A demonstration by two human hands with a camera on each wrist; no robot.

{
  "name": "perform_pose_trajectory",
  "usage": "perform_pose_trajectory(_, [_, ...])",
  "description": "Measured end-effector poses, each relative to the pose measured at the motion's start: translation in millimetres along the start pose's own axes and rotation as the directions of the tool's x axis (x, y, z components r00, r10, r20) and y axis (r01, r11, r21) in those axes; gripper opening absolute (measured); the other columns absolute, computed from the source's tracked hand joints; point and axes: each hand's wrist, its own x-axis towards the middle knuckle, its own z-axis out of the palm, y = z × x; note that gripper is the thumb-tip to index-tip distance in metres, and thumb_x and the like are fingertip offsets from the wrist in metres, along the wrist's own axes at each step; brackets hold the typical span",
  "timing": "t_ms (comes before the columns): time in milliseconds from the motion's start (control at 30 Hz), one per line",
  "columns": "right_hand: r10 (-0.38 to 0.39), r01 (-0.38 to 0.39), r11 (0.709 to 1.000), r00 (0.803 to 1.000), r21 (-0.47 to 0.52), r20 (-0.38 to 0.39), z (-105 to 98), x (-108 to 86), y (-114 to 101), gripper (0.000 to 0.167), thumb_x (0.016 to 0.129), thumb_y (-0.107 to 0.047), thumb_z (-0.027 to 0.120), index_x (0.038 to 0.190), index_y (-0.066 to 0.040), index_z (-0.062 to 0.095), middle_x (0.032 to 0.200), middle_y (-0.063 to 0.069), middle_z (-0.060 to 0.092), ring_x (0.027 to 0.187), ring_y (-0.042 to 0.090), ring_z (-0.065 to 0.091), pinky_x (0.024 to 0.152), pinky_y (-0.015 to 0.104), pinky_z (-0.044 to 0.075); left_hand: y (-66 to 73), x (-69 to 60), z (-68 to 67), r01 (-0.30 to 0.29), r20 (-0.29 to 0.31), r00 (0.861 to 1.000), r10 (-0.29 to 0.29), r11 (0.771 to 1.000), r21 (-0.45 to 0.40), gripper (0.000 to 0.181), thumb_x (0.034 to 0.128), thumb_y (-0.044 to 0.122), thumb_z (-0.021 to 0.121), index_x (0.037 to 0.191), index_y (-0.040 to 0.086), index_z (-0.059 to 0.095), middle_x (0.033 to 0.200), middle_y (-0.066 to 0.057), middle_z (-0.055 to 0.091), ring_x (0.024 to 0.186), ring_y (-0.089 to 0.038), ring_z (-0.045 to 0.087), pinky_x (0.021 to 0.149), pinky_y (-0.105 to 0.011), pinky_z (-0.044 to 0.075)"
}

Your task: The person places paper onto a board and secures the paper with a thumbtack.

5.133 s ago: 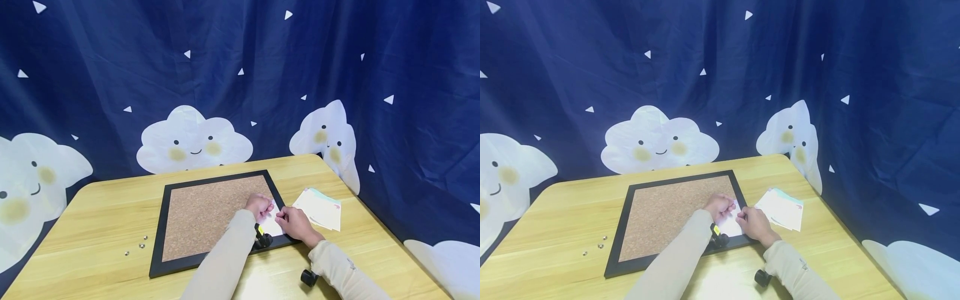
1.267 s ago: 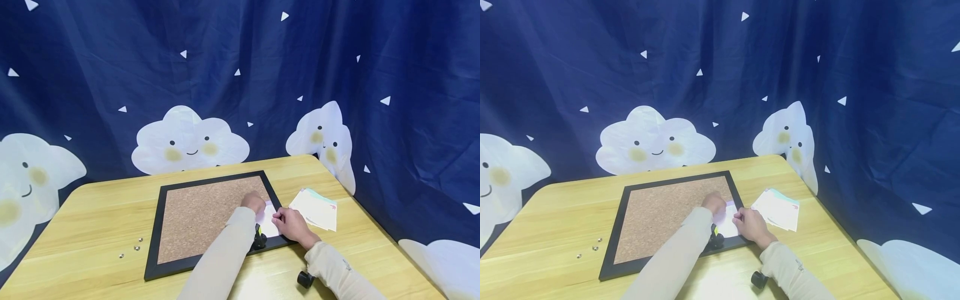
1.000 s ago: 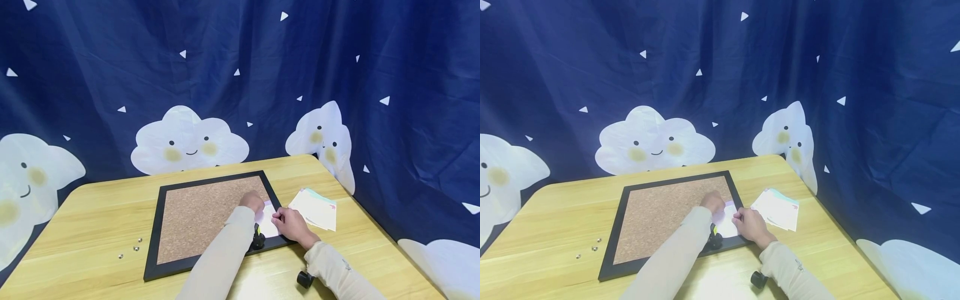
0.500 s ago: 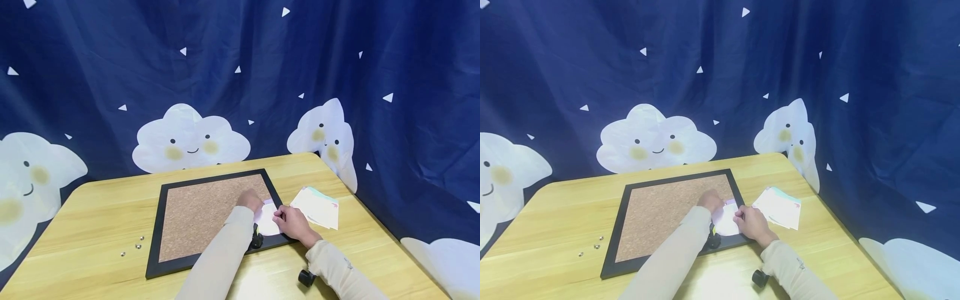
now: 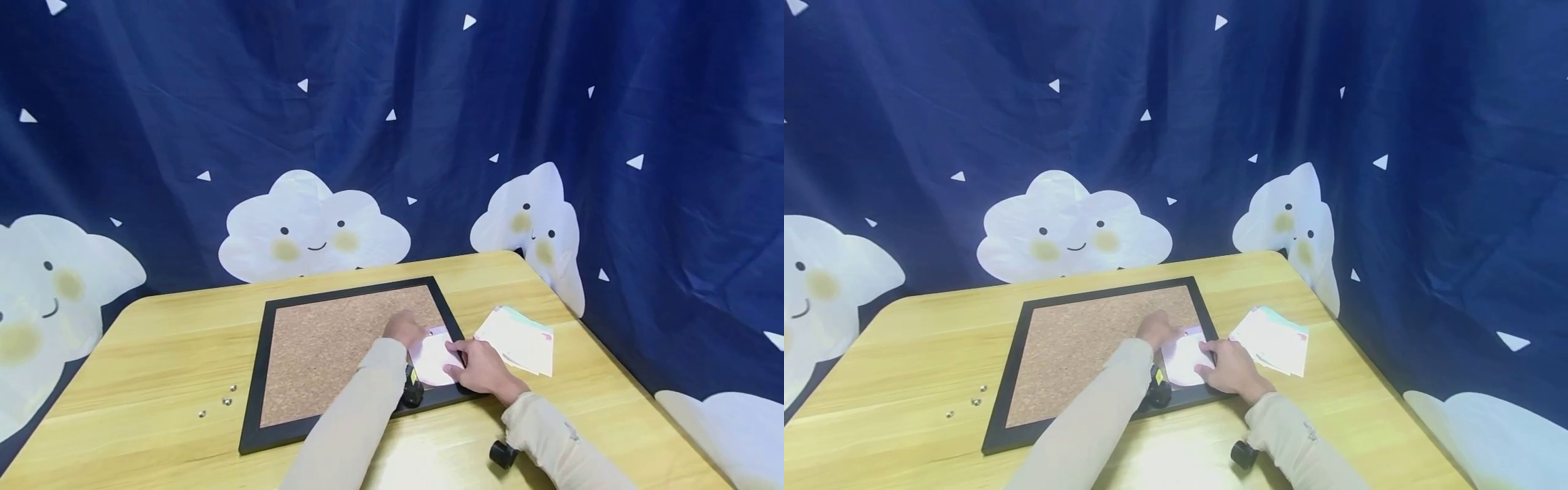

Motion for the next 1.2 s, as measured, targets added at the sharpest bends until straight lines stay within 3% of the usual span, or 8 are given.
perform_pose_trajectory(100, [0.03,-0.03,0.999,1.0,-0.013,0.001,0.3,0.0,-1.8,0.041,0.076,-0.02,0.079,0.11,0.0,0.072,0.097,0.011,0.072,0.085,0.021,0.063,0.075,0.037,0.052,-2.1,-1.5,-2.4,0.0,0.009,1.0,0.001,1.0,-0.013,0.025,0.0871,0.02,0.073,0.097,-0.003,0.067,0.081,-0.011,0.061,0.075,-0.025,0.06,0.07,-0.038,0.055])
perform_pose_trajectory(267, [0.057,-0.057,0.998,0.998,-0.034,0.015,1.6,1.4,-2.6,0.042,0.076,-0.022,0.079,0.112,-0.001,0.072,0.102,0.012,0.071,0.09,0.023,0.064,0.078,0.039,0.052,-7.1,-6.0,-8.5,-0.01,0.025,1.0,0.011,0.999,-0.031,0.037,0.0874,0.02,0.072,0.111,-0.006,0.061,0.097,-0.017,0.063,0.089,-0.031,0.061,0.08,-0.044,0.054])
perform_pose_trajectory(367, [0.062,-0.062,0.997,0.998,-0.038,0.016,1.9,1.9,-2.9,0.042,0.076,-0.023,0.079,0.112,-0.002,0.072,0.102,0.011,0.071,0.091,0.024,0.064,0.079,0.039,0.052,-12.7,-10.0,-13.2,-0.021,0.035,0.999,0.023,0.998,-0.063,0.04,0.0883,0.021,0.071,0.116,-0.006,0.06,0.101,-0.016,0.063,0.085,-0.029,0.061,0.075,-0.041,0.054])
perform_pose_trajectory(500, [0.057,-0.056,0.998,0.998,-0.03,0.017,1.6,1.7,-2.6,0.042,0.076,-0.024,0.08,0.111,-0.002,0.072,0.088,0.005,0.069,0.08,0.018,0.059,0.073,0.035,0.05,-22.4,-14.8,-19.7,-0.023,0.067,0.997,0.03,0.995,-0.101,0.025,0.092,0.021,0.067,0.102,-0.002,0.062,0.081,-0.008,0.058,0.062,-0.018,0.052,0.052,-0.03,0.045])
perform_pose_trajectory(600, [0.042,-0.041,0.999,0.999,-0.009,0.02,1.9,1.6,-1.7,0.041,0.076,-0.023,0.079,0.111,-0.003,0.072,0.071,-0.003,0.058,0.068,0.013,0.049,0.062,0.029,0.043,-28.3,-20.0,-27.2,-0.045,0.076,0.996,0.052,0.995,-0.085,0.024,0.0948,0.021,0.064,0.077,0.006,0.056,0.062,-0.002,0.047,0.05,-0.014,0.041,0.044,-0.026,0.035])
perform_pose_trajectory(700, [0.026,-0.026,1.0,1.0,0.011,0.016,2.4,1.1,-0.5,0.038,0.077,-0.022,0.078,0.109,-0.004,0.072,0.063,-0.007,0.047,0.061,0.011,0.043,0.056,0.026,0.037,-32.1,-27.4,-36.8,-0.089,0.058,0.994,0.092,0.995,-0.052,0.039,0.096,0.021,0.062,0.063,0.013,0.043,0.055,0.002,0.038,0.048,-0.013,0.035,0.044,-0.026,0.031])
perform_pose_trajectory(800, [0.015,-0.015,1.0,1.0,0.018,0.0,2.5,0.9,0.7,0.033,0.077,-0.021,0.077,0.106,-0.005,0.072,0.062,-0.009,0.046,0.06,0.011,0.042,0.055,0.026,0.037,-35.0,-36.4,-46.3,-0.13,0.032,0.991,0.13,0.991,-0.022,0.04,0.0968,0.02,0.06,0.063,0.014,0.038,0.058,0.001,0.037,0.052,-0.014,0.035,0.047,-0.025,0.032])
perform_pose_trajectory(1200, [-0.086,0.077,0.98,0.995,0.182,0.041,-8.2,-0.2,6.7,0.013,0.081,-0.015,0.076,0.089,-0.008,0.069,0.062,-0.009,0.045,0.056,0.003,0.04,0.053,0.023,0.036,-46.9,-76.0,-80.3,-0.175,-0.099,0.979,0.176,0.984,0.022,0.023,0.0931,0.023,0.067,0.077,0.01,0.056,0.065,-0.001,0.052,0.056,-0.015,0.046,0.051,-0.028,0.041])
